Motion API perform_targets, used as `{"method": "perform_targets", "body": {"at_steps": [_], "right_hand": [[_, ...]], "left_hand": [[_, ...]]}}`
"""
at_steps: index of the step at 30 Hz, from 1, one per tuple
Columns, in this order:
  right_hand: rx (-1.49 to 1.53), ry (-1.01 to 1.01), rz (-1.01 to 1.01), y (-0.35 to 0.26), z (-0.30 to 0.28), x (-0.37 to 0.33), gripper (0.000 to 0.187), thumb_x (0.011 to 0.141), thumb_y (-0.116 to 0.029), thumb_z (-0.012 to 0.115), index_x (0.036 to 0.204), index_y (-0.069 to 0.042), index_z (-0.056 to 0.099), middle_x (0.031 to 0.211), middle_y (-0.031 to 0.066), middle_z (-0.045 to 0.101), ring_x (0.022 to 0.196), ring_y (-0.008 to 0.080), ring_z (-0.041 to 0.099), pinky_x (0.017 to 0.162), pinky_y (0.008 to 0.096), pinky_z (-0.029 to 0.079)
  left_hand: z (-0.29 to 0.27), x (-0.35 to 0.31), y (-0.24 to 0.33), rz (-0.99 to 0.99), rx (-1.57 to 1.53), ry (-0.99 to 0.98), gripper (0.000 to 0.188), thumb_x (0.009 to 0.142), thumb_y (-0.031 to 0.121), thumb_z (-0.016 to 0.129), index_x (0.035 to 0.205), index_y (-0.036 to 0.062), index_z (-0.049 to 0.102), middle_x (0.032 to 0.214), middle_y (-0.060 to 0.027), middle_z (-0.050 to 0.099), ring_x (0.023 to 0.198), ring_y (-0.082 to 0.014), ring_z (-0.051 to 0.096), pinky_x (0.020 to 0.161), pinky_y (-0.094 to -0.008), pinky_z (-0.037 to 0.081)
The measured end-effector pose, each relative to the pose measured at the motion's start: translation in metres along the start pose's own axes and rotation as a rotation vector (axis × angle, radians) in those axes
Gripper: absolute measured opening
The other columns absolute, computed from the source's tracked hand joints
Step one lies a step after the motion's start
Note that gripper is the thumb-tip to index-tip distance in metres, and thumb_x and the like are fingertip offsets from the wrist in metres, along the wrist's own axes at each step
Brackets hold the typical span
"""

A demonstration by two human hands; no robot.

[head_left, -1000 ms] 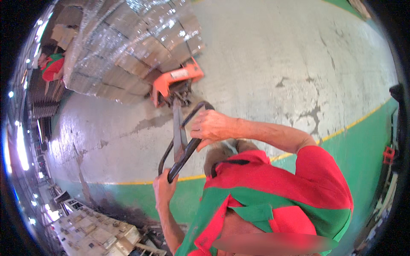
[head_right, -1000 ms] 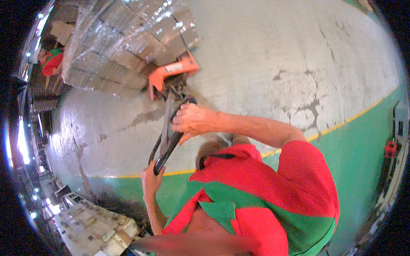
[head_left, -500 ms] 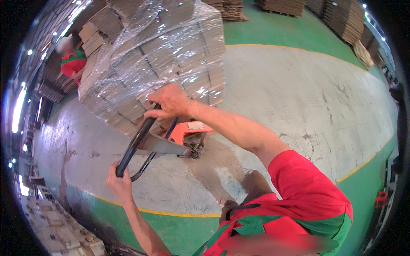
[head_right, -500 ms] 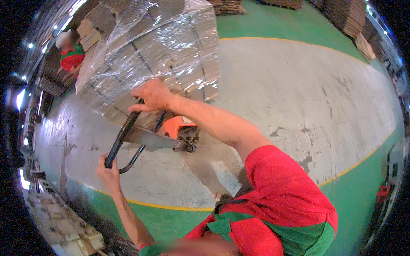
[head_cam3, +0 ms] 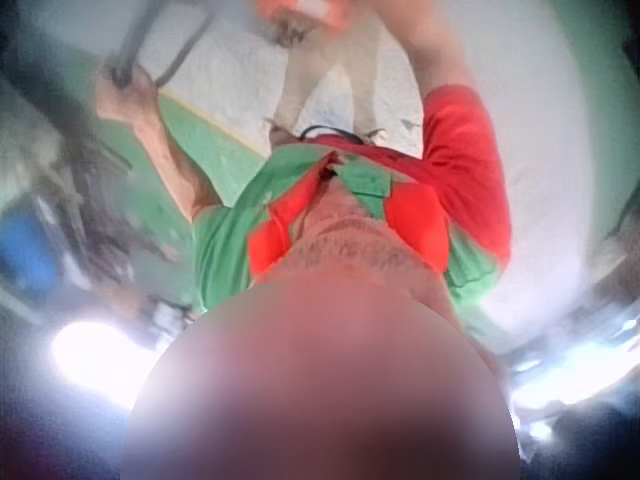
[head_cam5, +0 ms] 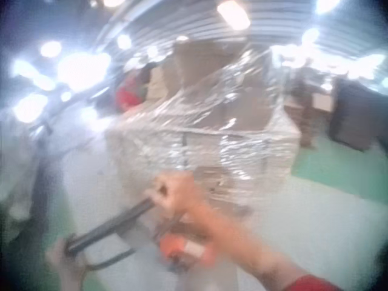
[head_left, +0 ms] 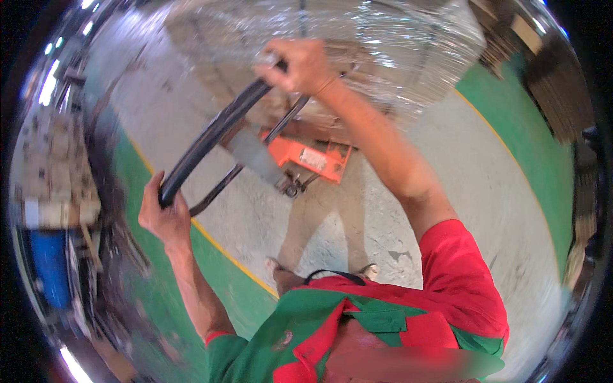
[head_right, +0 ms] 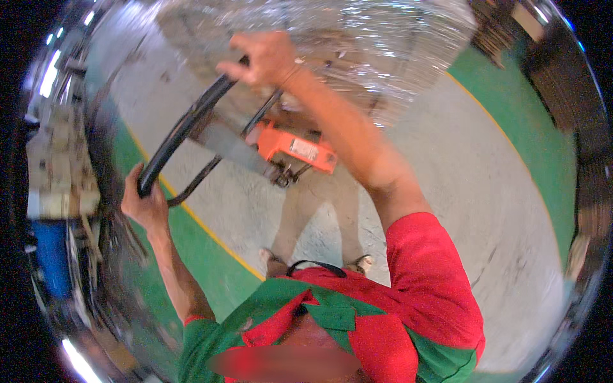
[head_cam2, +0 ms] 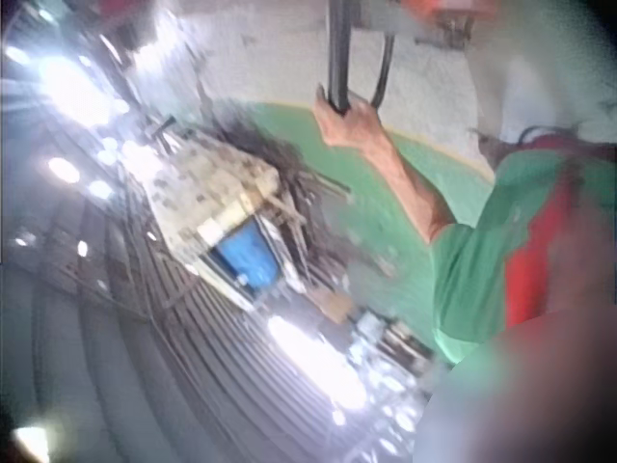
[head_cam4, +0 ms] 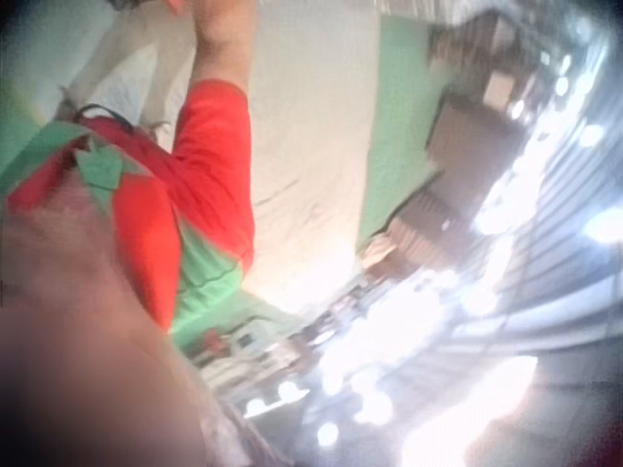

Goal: The person uses a manual pallet jack to lift and move a pallet of shrink-wrapped cardboard boxes across a warehouse floor. They position the jack under the pallet, raise the load, and pull it to a new location before releasing it.

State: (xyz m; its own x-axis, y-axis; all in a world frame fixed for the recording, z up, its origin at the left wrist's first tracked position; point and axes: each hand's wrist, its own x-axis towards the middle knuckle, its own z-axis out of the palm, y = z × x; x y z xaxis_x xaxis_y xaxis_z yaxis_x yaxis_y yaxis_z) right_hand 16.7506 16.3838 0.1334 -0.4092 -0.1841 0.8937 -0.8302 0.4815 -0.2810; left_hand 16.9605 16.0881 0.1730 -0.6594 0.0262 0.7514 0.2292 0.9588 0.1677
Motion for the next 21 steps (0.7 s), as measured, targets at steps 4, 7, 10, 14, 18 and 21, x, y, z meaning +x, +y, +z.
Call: {"method": "perform_targets", "body": {"at_steps": [4, 7, 10, 14, 18, 21], "right_hand": [[0.093, -0.021, -0.058, 0.051, 0.009, -0.003, 0.035, 0.076, -0.036, 0.077, 0.091, -0.006, 0.068, 0.066, 0.0140, 0.064, 0.058, 0.0271, 0.065, 0.056, 0.0353, 0.051], [0.188, -0.060, -0.003, 0.059, 0.004, -0.004, 0.039, 0.077, -0.037, 0.076, 0.093, -0.003, 0.068, 0.066, 0.0176, 0.066, 0.060, 0.0324, 0.068, 0.056, 0.0399, 0.053], [0.198, -0.040, -0.027, 0.059, 0.003, 0.001, 0.037, 0.078, -0.036, 0.076, 0.089, -0.002, 0.067, 0.061, 0.0160, 0.064, 0.057, 0.0344, 0.065, 0.055, 0.0409, 0.052], [0.221, 0.008, -0.054, 0.068, 0.005, 0.001, 0.038, 0.080, -0.039, 0.075, 0.086, -0.002, 0.066, 0.062, 0.0168, 0.064, 0.058, 0.0340, 0.066, 0.054, 0.0403, 0.051], [0.188, 0.072, -0.073, 0.078, 0.013, -0.009, 0.038, 0.080, -0.039, 0.074, 0.086, -0.002, 0.066, 0.063, 0.0170, 0.064, 0.058, 0.0344, 0.066, 0.056, 0.0413, 0.051], [0.199, 0.072, -0.102, 0.084, 0.016, -0.014, 0.037, 0.081, -0.039, 0.073, 0.085, -0.003, 0.066, 0.063, 0.0173, 0.064, 0.059, 0.0346, 0.066, 0.057, 0.0418, 0.051]], "left_hand": [[0.028, -0.003, 0.043, -0.016, 0.052, 0.007, 0.029, 0.074, -0.006, 0.070, 0.102, 0.0008, 0.070, 0.081, -0.0149, 0.070, 0.069, -0.0215, 0.069, 0.064, -0.0298, 0.052], [0.035, -0.006, 0.059, 0.065, 0.090, 0.125, 0.030, 0.073, -0.006, 0.071, 0.102, 0.0017, 0.070, 0.081, -0.0154, 0.070, 0.069, -0.0211, 0.069, 0.063, -0.0300, 0.052], [0.042, -0.004, 0.061, -0.109, 0.188, 0.072, 0.029, 0.075, -0.003, 0.071, 0.102, 0.0044, 0.071, 0.079, -0.0157, 0.070, 0.068, -0.0201, 0.069, 0.064, -0.0306, 0.052], [0.052, -0.003, 0.055, -0.123, 0.229, 0.105, 0.026, 0.076, 0.001, 0.071, 0.102, 0.0072, 0.072, 0.074, -0.0136, 0.069, 0.065, -0.0191, 0.068, 0.063, -0.0301, 0.052], [0.062, -0.009, 0.048, -0.096, 0.257, 0.102, 0.024, 0.077, 0.003, 0.072, 0.100, 0.0087, 0.073, 0.072, -0.0118, 0.069, 0.064, -0.0168, 0.068, 0.063, -0.0289, 0.052], [0.072, -0.015, 0.042, -0.057, 0.237, 0.139, 0.023, 0.077, 0.006, 0.074, 0.099, 0.0105, 0.073, 0.071, -0.0114, 0.069, 0.064, -0.0164, 0.069, 0.062, -0.0286, 0.052]]}}
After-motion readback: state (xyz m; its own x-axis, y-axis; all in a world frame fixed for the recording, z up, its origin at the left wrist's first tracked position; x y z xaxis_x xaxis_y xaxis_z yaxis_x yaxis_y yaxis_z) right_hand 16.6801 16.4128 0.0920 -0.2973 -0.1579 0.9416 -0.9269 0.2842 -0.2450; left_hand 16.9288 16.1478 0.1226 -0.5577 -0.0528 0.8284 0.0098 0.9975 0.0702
